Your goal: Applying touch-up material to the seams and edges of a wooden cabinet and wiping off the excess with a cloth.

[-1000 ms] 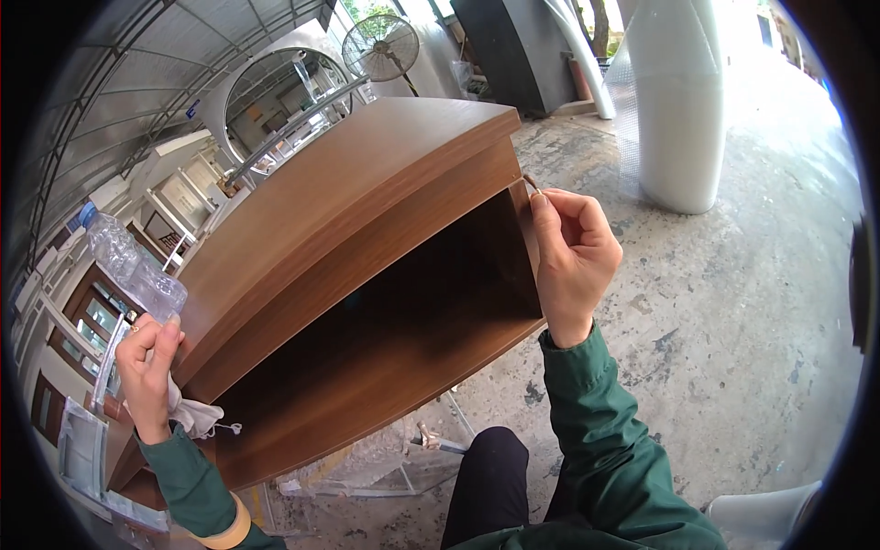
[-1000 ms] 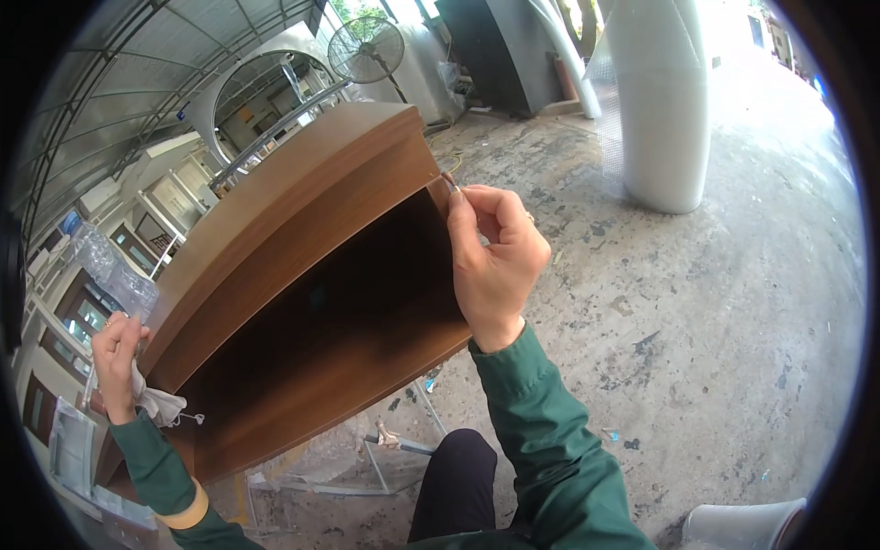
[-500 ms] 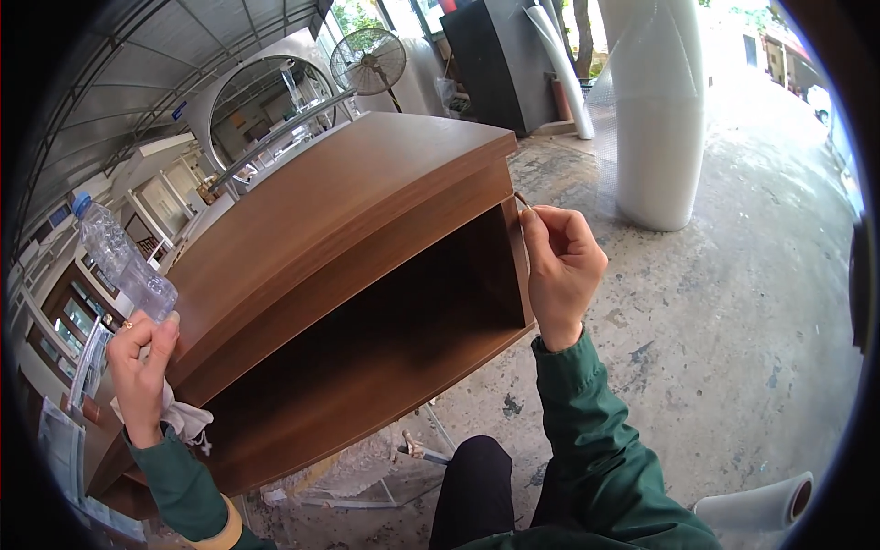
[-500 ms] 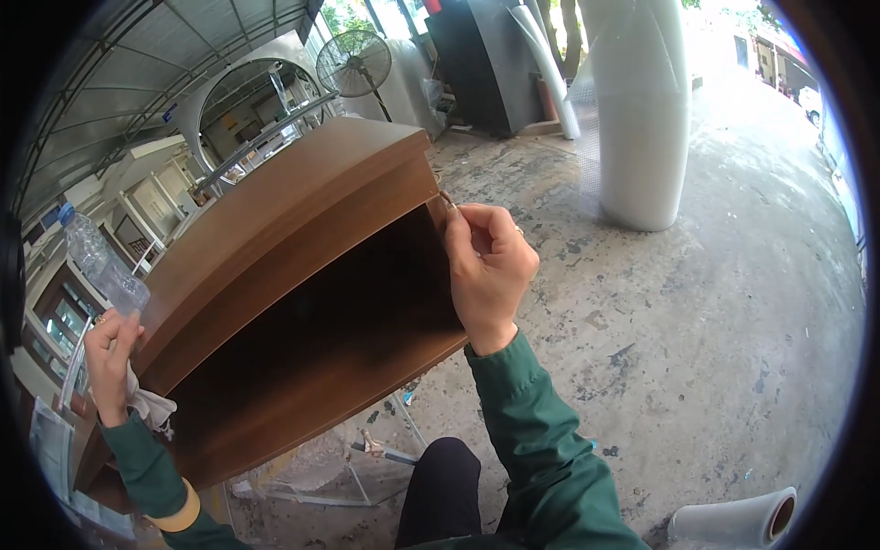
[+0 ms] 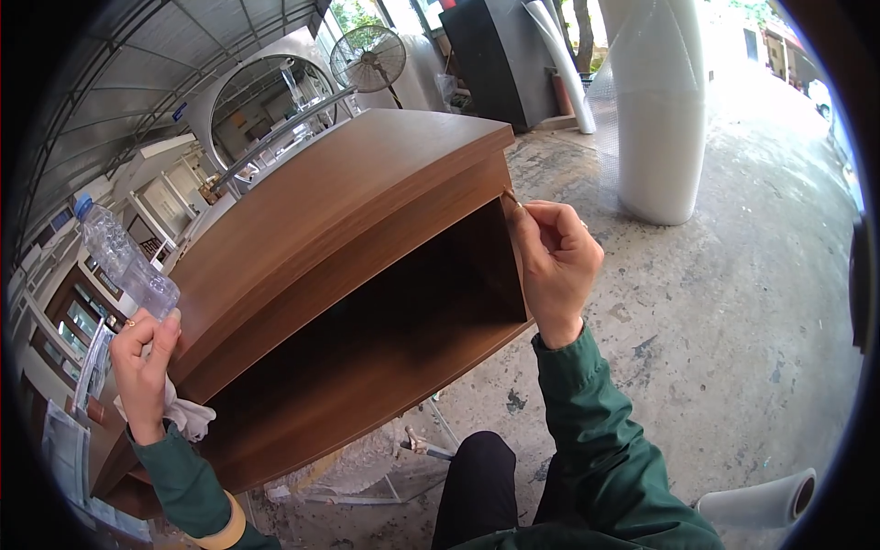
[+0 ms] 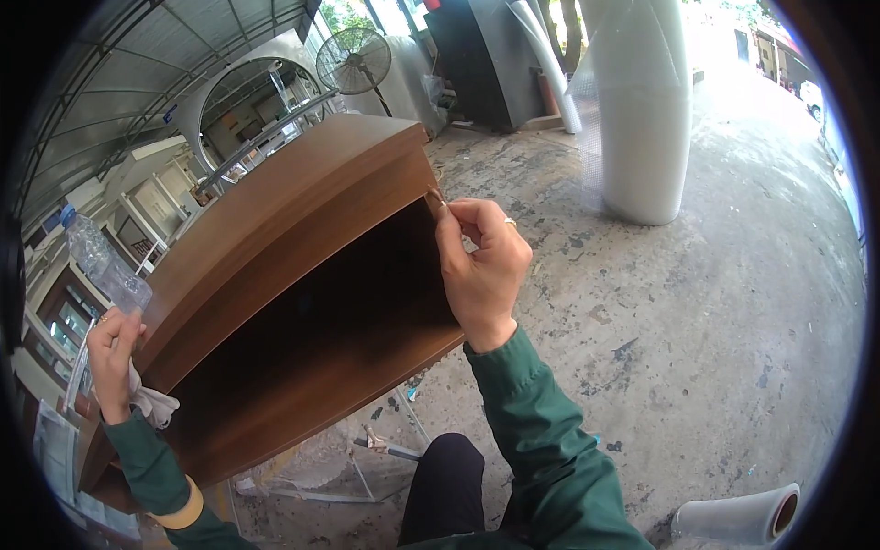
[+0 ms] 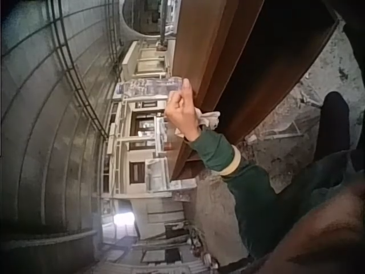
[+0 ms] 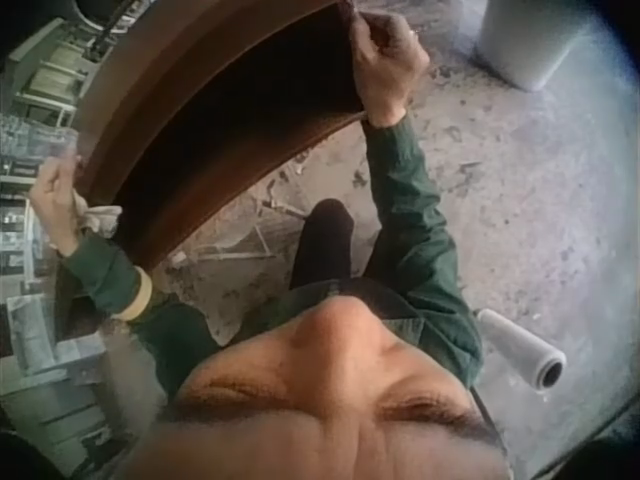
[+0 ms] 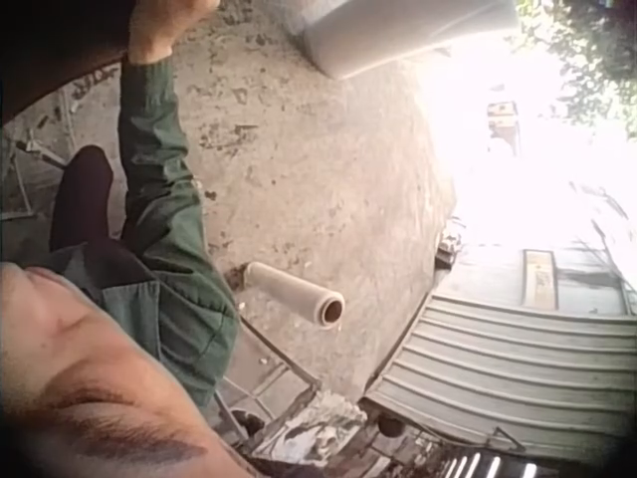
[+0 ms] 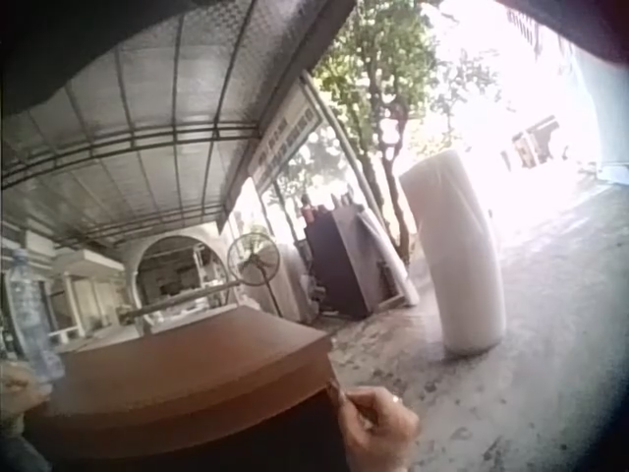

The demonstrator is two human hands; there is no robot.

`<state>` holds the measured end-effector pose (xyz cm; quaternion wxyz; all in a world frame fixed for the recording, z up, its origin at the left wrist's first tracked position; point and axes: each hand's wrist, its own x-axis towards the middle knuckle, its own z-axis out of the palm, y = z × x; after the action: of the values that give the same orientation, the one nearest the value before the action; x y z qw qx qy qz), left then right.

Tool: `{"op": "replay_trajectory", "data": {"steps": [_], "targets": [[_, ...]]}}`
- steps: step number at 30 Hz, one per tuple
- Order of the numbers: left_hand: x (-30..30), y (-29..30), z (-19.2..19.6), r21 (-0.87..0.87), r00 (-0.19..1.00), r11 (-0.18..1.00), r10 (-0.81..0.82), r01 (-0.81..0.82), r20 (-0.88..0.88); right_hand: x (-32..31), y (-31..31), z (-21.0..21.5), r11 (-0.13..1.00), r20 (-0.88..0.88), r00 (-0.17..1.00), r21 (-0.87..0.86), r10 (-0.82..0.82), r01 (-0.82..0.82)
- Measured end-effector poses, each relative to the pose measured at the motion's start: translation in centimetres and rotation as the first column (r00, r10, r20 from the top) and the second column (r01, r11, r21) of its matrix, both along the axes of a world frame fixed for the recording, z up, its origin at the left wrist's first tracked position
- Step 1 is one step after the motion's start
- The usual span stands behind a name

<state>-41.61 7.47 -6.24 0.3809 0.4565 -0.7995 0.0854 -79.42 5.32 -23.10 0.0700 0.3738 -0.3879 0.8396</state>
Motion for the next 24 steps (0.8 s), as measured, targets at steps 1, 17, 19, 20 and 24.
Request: {"op": "replay_trajectory", "data": {"steps": [1,17,19,20,24], "targets": [[0.11,0.08,0.00,-0.007,1.000,1.000,0.001,-0.001,0.004,0.26,0.06,0.04,0.999,-0.003,0.999,0.006,0.032,-0.032],[-0.15,0.09,0.02,-0.008,1.000,1.000,0.010,-0.010,-0.003,-0.11,0.11,0.05,0.998,-0.023,0.999,0.058,-0.037,0.038],[-0.15,0.06,-0.03,-0.004,1.000,1.000,0.009,-0.009,-0.008,0.28,-0.15,-0.34,0.996,-0.123,0.988,-0.008,-0.092,0.092],[-0.22,0.11,-0.03,-0.002,1.000,1.000,0.007,-0.007,-0.013,0.34,-0.14,-0.38,0.997,-0.088,0.993,0.002,-0.079,0.080],[-0.31,0.09,-0.05,-0.009,1.000,1.000,-0.003,0.003,0.000,0.01,0.23,-0.18,0.999,0.006,1.000,0.034,-0.022,0.021]]}}
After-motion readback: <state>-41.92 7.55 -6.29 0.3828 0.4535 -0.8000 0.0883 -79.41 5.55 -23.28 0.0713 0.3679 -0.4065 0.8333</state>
